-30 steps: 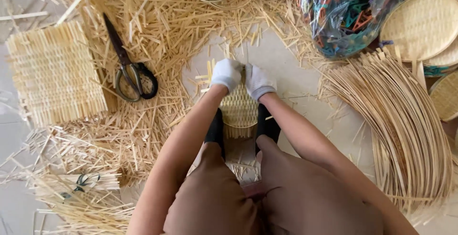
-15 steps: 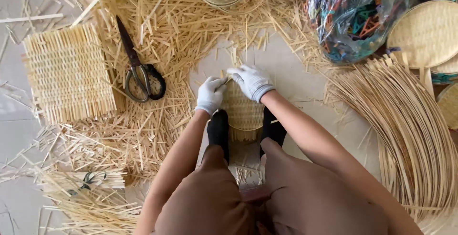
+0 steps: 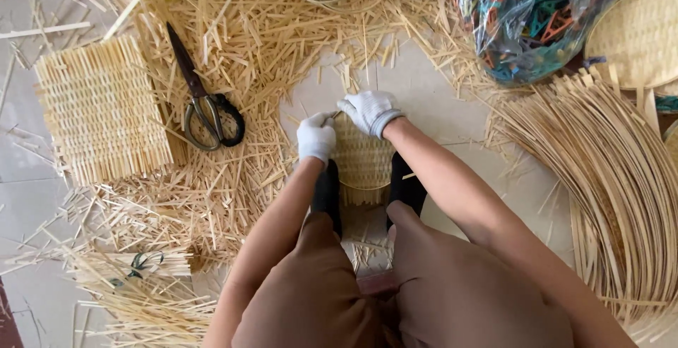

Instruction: The recorder uses shears and manual weaving techniques to construct a bamboo or wood-strip basket base.

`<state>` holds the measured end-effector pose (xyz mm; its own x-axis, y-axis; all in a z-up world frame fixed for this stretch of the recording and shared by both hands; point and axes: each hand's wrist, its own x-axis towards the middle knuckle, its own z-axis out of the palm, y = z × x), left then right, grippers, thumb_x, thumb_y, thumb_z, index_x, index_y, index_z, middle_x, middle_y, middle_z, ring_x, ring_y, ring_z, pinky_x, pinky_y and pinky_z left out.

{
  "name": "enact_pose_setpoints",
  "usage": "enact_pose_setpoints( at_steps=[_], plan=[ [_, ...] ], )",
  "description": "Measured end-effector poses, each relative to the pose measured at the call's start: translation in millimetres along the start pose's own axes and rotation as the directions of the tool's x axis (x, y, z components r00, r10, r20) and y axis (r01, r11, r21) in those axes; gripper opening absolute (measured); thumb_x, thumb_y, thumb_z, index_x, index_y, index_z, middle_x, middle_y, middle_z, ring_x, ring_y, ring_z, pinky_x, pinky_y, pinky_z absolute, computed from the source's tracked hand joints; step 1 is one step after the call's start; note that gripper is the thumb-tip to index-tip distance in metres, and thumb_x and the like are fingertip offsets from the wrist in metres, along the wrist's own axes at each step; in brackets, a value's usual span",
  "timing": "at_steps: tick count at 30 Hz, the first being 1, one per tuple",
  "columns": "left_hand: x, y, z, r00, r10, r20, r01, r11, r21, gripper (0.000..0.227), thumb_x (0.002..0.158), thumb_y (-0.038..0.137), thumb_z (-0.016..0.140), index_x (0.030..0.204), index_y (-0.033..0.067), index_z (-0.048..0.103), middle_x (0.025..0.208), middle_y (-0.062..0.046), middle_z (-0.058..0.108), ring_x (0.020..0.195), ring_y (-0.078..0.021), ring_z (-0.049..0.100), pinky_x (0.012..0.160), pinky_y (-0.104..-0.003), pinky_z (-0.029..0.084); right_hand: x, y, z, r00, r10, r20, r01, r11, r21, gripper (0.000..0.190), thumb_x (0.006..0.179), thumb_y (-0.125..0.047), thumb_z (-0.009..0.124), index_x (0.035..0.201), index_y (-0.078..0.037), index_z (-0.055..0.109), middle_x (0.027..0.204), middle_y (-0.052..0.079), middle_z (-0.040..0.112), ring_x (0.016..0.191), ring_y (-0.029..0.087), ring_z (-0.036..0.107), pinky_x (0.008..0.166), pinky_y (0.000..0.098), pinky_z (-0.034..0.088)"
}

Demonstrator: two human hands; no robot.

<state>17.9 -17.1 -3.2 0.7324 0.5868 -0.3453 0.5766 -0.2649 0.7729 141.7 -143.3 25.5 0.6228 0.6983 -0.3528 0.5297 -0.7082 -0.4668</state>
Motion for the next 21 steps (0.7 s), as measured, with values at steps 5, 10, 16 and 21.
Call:
enact_pose_setpoints(
  at_steps=[5,10,16,21],
  plan=[
    [53.6,-67.7,25.8,0.954,-0.177,0.241,0.232,0.946,-0.227,0.02,0.087,0.015,0.069,0.099,0.0049,0.081,0.082,-0.005,0.076,0.074,-0.0125,0.064,0.073,-0.03,0.053,0.1,-5.7,-6.0,0.998,0.035,0.042,-0.033,0.999,-0.043,0.05,0.104,-0.05,0.036,0.107,-0.017,0.073,0.104,0.017,0.074,0.096,0.04,0.069,0.085,0.0526,0.053],
    [52.8,-47.9,16.5,0.951,-0.172,0.256,0.197,0.977,-0.078,0.021,0.089,0.017,0.068,0.101,0.0045,0.08,0.084,-0.009,0.074,0.078,-0.0199,0.065,0.075,-0.034,0.052,9.5,2.9,11.8,0.999,0.013,0.038,-0.012,1.0,-0.028,0.05,0.103,-0.05,0.036,0.105,-0.015,0.073,0.103,0.018,0.073,0.096,0.041,0.068,0.087,0.0529,0.052],
    [-61.6,40.5,-44.9,0.878,0.477,0.035,-0.435,0.765,0.476,0.039,0.081,0.029,0.075,0.111,0.0039,0.073,0.096,-0.023,0.073,0.09,-0.0404,0.07,0.079,-0.049,0.054,-3.0,-26.6,10.8,0.914,-0.247,-0.323,0.113,0.918,-0.381,0.035,0.094,-0.033,0.047,0.108,-0.011,0.071,0.093,0.016,0.071,0.085,0.033,0.068,0.073,0.0516,0.05],
    [-88.9,-107.6,38.5,0.144,0.685,0.715,-0.865,0.438,-0.246,0.031,0.101,0.024,0.062,0.126,0.0094,0.072,0.11,-0.018,0.075,0.093,-0.0338,0.071,0.084,-0.043,0.06,4.6,-51.8,27.3,0.809,-0.585,-0.058,0.487,0.722,-0.493,0.042,0.094,-0.043,0.048,0.079,-0.014,0.075,0.084,0.007,0.074,0.089,0.024,0.071,0.089,0.0453,0.053]
  ],
)
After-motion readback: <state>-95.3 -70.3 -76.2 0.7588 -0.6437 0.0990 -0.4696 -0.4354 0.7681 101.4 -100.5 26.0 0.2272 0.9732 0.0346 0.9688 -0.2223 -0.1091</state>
